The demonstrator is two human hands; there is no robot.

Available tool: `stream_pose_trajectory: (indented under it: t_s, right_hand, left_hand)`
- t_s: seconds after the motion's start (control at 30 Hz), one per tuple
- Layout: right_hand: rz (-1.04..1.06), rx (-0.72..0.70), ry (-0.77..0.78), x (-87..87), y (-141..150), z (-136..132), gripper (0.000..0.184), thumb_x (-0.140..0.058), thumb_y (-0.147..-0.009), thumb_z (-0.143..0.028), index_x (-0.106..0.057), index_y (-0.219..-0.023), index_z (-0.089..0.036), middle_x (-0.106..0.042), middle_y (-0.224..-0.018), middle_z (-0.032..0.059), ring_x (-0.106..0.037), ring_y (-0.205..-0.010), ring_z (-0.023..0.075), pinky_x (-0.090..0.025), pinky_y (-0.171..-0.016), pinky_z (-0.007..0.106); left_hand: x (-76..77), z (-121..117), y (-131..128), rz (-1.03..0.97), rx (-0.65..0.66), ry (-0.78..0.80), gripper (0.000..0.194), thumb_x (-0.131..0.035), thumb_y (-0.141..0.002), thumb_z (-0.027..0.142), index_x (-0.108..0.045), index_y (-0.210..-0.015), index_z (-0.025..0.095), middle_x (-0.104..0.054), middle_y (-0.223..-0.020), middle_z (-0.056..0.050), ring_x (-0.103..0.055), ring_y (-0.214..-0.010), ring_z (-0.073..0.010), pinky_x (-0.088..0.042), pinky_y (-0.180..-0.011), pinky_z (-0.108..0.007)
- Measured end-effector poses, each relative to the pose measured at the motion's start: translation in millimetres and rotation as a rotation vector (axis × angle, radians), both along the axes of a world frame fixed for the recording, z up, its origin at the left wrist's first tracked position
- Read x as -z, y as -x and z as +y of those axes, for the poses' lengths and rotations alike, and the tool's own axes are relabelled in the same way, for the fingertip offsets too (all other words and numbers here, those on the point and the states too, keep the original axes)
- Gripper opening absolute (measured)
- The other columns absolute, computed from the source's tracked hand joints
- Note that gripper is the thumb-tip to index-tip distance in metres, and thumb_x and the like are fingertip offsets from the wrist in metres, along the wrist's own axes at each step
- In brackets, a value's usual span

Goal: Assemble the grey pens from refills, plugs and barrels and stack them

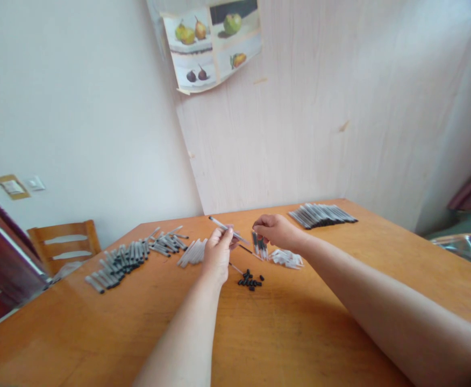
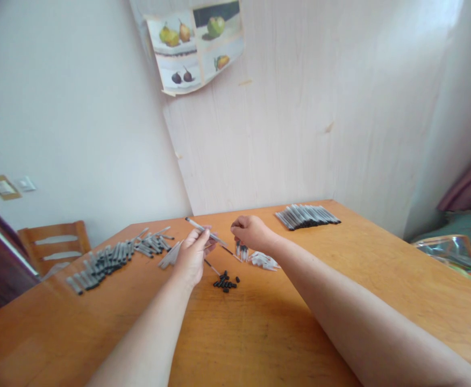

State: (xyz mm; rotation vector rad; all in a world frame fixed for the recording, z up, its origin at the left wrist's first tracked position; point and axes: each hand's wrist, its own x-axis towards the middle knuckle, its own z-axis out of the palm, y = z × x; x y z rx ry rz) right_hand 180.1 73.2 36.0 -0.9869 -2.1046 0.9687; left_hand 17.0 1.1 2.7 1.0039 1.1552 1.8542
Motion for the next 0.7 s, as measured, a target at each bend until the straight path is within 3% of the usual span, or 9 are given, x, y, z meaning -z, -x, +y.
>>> stream_pose_trajectory:
  t_s: [0.17, 0.37, 0.53, 0.7]
  right_hand:
    - [0.081, 0.026, -0.079, -6.5, -4, 1, 0.013, -0.053, -0.084, -0.024, -0.062, -0.084, -0.015, -0.069, -0.076, 0.0061, -0.058, -0.058, 0.0097, -0.041, -0.048, 0.017]
    - [0.073, 0.023, -0.165, -9.8, -4, -5, 0.030, -0.048, -0.089, -0.040, -0.064, -0.083, -0.015, -0.069, -0.076, 0.0063, -0.059, -0.062, 0.0107, -0.041, -0.051, 0.019]
    - [-0.067, 0.013, -0.208, -8.8, -4, -3, 0.019, -0.056, -0.082, -0.029, -0.066, -0.075, -0.015, -0.067, -0.065, 0.0032, -0.057, -0.057, 0.0105, -0.037, -0.050, 0.019]
    - [-0.244, 0.021, -0.345, -4.7, -6, 4, 0.012, -0.058, -0.075, -0.023, -0.069, -0.074, -0.017, -0.070, -0.070, 0.0040, -0.060, -0.065, 0.0131, -0.037, -0.053, 0.020]
  left_hand:
    - [6.1, 4, 0, 0.263, -0.073, 0.002, 0.028, -0.070, -0.073, 0.033, -0.069, -0.098, 0.020, -0.067, -0.083, -0.003, -0.059, -0.077, -0.0128, -0.043, -0.073, -0.022]
    - [13.1, 8, 4, 0.463, -0.126, -0.049, 0.018, -0.074, -0.067, 0.026, -0.074, -0.084, 0.023, -0.066, -0.079, -0.004, -0.057, -0.077, -0.0177, -0.041, -0.077, -0.027]
    - [17.7, 10, 14, 0.916, -0.227, -0.054, 0.015, -0.066, -0.074, 0.026, -0.075, -0.086, 0.028, -0.066, -0.083, -0.006, -0.058, -0.082, -0.0209, -0.040, -0.080, -0.032]
    - [19.3, 8, 17, 1.321, -0.364, 0.023, 0.023, -0.055, -0.084, 0.033, -0.073, -0.097, 0.029, -0.066, -0.091, -0.009, -0.057, -0.089, -0.0247, -0.039, -0.080, -0.035]
